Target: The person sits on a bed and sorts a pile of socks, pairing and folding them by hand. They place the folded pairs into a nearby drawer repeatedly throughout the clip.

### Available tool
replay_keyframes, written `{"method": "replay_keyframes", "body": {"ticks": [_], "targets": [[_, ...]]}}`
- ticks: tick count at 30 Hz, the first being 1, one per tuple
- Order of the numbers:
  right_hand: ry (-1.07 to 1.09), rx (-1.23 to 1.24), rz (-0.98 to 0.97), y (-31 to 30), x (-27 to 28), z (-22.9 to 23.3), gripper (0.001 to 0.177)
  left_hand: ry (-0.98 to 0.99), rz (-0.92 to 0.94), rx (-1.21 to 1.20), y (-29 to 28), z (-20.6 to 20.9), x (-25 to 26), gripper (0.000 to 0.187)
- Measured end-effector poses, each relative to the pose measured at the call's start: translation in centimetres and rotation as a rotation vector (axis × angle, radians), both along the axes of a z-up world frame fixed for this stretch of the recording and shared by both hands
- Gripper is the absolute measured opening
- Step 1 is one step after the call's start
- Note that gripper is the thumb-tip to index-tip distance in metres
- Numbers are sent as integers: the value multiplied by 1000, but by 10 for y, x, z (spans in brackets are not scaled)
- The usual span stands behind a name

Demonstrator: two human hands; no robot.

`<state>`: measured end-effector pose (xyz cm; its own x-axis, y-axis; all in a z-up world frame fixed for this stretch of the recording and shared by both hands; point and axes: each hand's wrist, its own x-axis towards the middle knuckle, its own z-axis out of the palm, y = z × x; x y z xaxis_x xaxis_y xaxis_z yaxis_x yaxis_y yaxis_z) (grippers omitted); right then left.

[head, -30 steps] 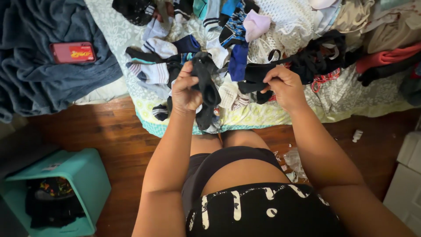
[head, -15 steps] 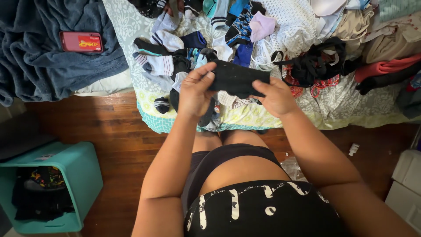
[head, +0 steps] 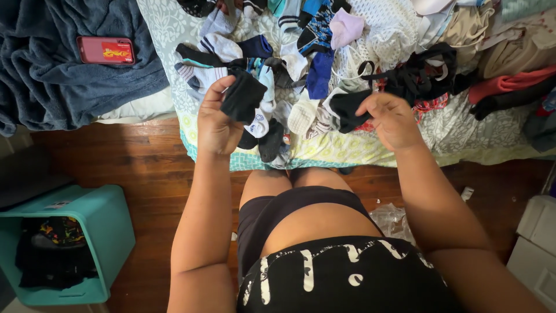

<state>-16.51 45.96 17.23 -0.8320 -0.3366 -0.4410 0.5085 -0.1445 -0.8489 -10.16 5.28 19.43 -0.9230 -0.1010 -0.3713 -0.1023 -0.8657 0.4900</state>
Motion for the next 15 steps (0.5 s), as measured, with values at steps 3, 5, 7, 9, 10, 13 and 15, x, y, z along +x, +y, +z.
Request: {"method": "replay_keyframes", "body": {"ticks": [3,5,7,9,10,13,15], "targets": [[184,8,-179,8,-12,6,17,-61,0,-14,-5,-4,11,32],[230,-34,-289,11,-21,20,27,-124,-24,-100,-11,-8,20,28],[189,-91,-362,10,-30,39,27,-155,-45,-130,-13,-16,25,28],[135,-197,-305,-3,-33,45,26,-196,-78,-121,-9,-28,35,27],[107,-252,-275,-11,-33,43,25,-214,-102,-99,-8,-33,40,27],[-84,-170,-376,-13,-26,19,31,-197,-174,-15,5,-46,54,26],[208,324,-213,-19,-20,-27,38,-150,-212,63,14,-46,59,30]]}}
